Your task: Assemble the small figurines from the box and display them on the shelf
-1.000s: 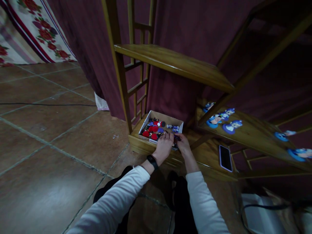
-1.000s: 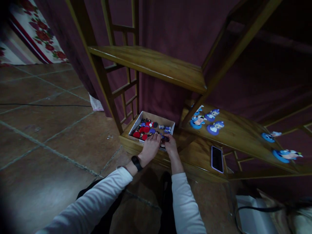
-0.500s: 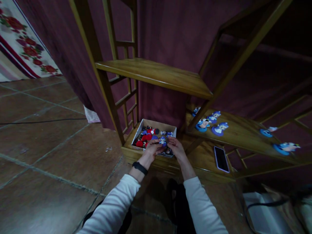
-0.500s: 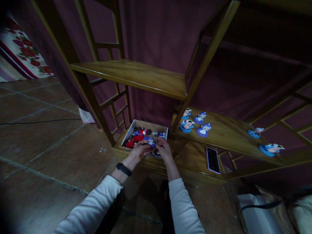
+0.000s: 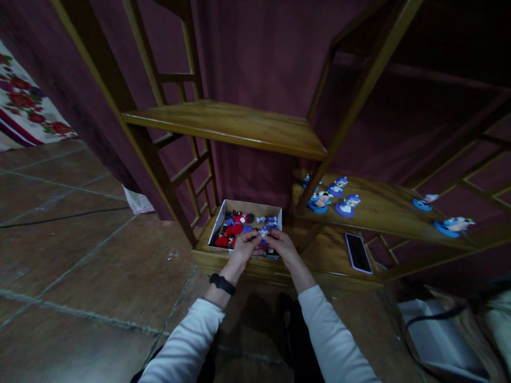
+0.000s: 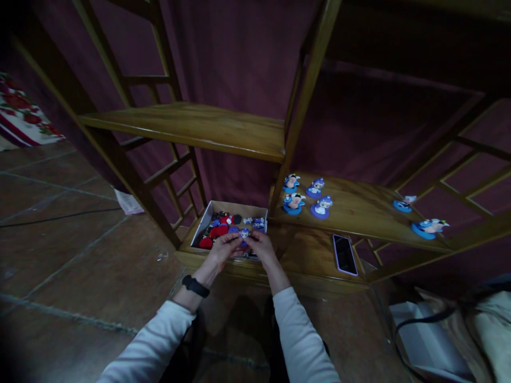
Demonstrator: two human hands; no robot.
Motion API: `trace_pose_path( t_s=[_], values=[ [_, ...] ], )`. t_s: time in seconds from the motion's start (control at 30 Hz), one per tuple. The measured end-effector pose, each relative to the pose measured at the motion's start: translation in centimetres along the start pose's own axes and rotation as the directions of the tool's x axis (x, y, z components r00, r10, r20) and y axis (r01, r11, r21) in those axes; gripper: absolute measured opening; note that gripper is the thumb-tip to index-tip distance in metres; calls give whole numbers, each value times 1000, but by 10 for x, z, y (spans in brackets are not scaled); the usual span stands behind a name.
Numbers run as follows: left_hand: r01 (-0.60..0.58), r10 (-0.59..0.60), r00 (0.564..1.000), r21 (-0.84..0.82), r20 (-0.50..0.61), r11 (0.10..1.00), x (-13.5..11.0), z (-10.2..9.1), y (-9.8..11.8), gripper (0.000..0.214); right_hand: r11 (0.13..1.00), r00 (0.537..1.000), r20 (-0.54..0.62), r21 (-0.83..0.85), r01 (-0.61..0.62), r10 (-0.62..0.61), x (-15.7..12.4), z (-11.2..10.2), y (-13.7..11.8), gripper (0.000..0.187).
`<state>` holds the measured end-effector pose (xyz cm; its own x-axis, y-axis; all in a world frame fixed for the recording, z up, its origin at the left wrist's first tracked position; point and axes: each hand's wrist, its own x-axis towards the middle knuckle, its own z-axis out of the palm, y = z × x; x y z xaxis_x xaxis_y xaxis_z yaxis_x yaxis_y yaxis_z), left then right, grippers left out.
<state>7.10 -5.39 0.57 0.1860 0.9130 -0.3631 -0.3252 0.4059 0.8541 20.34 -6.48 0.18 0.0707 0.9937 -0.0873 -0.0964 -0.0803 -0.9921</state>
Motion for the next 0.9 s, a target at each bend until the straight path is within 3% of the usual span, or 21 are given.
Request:
trace_pose_path(
  t_s=[0.17,0.47,0.6,0.73,0.9],
  values=[
    [-38,36,999,-37,-39,999,3,-1,-6,21,992,998,7,-106,62,-61,8,-3,12,19],
    [42,-55,992,-114,-111,993,6,-3,-19,7,922,986,-127,-383,54,-110,8,3,28,9],
    [62,-76,992,-143,-99,988,4,-1,-15,11,965,987,-138,-258,45,-83,7,5,25,13],
    [97,-100,995,-112,-25,989,-2,-1,-4,16,998,985,-170,-50,-36,26,4,3,18,21],
    [115,-117,993,-156,1,981,-3,-5,2,12,999,989,-142,31,-39,43,-1,6,5,20]
  ],
)
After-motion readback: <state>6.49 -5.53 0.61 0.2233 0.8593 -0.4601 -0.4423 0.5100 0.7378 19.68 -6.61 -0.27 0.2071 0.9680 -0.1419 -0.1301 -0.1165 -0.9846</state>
